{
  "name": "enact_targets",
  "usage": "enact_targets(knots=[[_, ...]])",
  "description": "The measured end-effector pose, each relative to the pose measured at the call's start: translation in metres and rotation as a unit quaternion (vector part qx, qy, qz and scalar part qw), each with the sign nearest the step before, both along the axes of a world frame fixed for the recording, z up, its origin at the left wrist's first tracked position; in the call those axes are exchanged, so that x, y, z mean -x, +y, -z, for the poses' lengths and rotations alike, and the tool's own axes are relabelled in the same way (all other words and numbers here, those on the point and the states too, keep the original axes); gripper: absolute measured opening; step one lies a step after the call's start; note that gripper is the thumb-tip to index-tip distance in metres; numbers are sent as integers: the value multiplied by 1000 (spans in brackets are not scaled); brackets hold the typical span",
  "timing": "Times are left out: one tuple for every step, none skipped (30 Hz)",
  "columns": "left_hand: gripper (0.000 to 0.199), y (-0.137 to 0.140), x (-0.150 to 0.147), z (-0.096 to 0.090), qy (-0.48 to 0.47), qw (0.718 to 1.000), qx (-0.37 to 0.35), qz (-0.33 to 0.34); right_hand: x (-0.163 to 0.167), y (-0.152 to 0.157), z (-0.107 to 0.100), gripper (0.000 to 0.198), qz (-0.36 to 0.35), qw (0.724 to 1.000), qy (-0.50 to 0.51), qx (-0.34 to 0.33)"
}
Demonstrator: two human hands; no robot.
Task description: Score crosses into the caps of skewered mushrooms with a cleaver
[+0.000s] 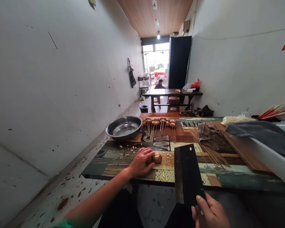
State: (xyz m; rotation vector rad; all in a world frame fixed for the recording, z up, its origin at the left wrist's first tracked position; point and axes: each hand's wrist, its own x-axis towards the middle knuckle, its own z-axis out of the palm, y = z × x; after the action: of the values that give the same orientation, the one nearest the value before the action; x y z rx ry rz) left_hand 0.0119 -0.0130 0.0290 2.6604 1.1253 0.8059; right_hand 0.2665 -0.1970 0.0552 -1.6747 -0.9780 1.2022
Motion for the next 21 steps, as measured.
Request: enact_targets(knots=[[40,-2,-2,3,-15,1000,0,-22,3,0,-3,38,4,1000,-3,2],[35,-4,-4,7,-29,999,-3,-42,7,1,-6,37,7,1000,2,3],[32,-4,-6,10,-37,998,-7,-54,10,2,-8,34,0,1000,9,3],[30,-3,-7,13,-43,998,-13,-53,12,3,-10,33,-16,1000,13,6],[30,-1,-8,16,-43,998,-18,-46,13,5,-10,33,-33,999,16,14],[29,1,-8,19,-43,998,-21,-44,14,6,-11,33,-39,999,16,20],[28,3,-8,21,-45,998,-23,-42,15,7,-11,34,-50,998,10,30],[28,4,-8,22,-45,998,-27,-39,15,9,-11,35,-63,997,2,40],[28,5,-7,22,-47,998,-31,-37,16,10,-11,35,-76,996,-7,48],[28,5,-7,22,-48,998,-35,-34,16,11,-11,36,-88,995,-16,53],[28,5,-7,22,-48,998,-38,-31,16,12,-11,38,-99,993,-23,55],[27,5,-7,21,-48,998,-40,-29,16,14,-11,38,-108,992,-25,54],[27,4,-7,20,-47,998,-40,-28,15,16,-10,39,-115,992,-24,51],[27,3,-7,20,-46,998,-39,-28,15,19,-9,40,-119,991,-21,47],[27,3,-7,20,-46,998,-38,-28,15,21,-8,40,-122,991,-18,45],[26,3,-8,20,-46,998,-37,-28,14,24,-7,39,-128,991,-13,45],[26,2,-8,20,-46,998,-36,-28,14,26,-6,39,-131,990,-9,45],[26,2,-8,20,-47,998,-36,-29,13,28,-6,38,-131,990,-5,44],[26,2,-8,20,-48,998,-36,-29,13,30,-6,38,-131,990,0,46],[26,3,-8,21,-50,998,-36,-29,12,31,-7,37,-132,990,6,49],[26,3,-8,21,-52,998,-34,-29,12,31,-8,36,-135,989,11,51]])
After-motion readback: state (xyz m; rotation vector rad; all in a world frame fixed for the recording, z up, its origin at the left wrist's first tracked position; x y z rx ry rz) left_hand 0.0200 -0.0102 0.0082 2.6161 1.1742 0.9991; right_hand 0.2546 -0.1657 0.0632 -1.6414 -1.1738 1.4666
